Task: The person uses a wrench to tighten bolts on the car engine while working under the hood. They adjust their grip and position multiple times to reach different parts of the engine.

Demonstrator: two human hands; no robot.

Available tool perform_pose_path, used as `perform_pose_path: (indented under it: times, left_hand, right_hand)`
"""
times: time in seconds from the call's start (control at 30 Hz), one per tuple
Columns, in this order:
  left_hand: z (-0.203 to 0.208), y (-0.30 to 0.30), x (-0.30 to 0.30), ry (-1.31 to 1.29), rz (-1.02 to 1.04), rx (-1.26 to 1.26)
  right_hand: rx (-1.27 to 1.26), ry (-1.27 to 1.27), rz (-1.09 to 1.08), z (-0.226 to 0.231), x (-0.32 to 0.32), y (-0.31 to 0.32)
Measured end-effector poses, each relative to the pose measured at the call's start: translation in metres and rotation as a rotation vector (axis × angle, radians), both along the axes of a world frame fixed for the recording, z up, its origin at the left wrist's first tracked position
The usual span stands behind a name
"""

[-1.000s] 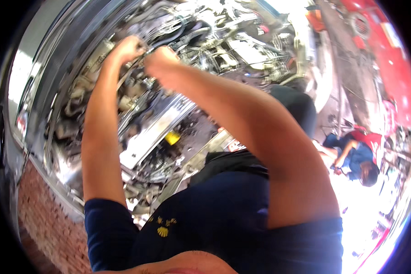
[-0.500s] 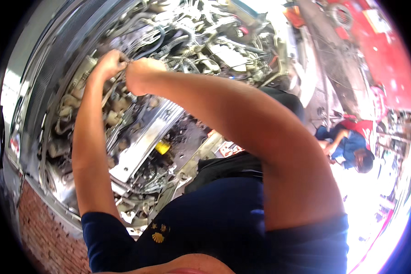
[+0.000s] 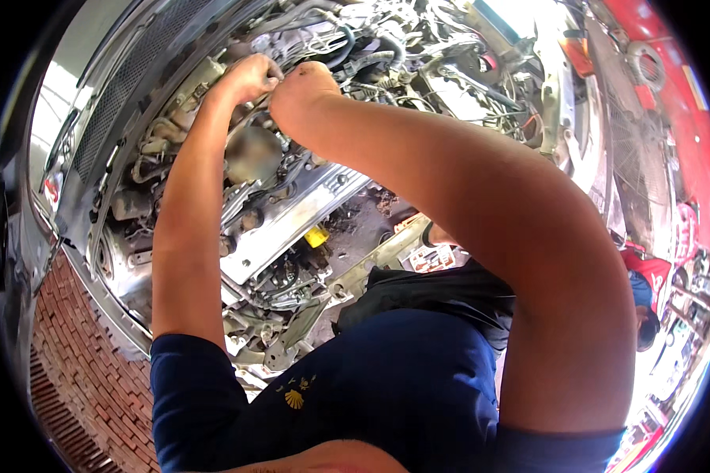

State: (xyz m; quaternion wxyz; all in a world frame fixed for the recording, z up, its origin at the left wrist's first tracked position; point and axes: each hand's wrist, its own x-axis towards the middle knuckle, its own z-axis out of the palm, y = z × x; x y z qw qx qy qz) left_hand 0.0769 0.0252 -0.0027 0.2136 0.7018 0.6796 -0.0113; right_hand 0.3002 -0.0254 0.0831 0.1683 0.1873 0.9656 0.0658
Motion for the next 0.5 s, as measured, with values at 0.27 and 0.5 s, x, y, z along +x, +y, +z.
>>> perform_pose_path:
  times: [0.27, 0.5]
  left_hand:
    - [0.01, -0.006, 0.016, 0.01, 0.039, -0.012]
    - [0.016, -0.007, 0.015, 0.02, 0.023, -0.028]
  right_hand:
    - [-0.496, 0.346, -0.675, -0.008, -0.009, -0.008]
    - [-0.799, 0.46, -0.914, -0.015, -0.009, 0.007]
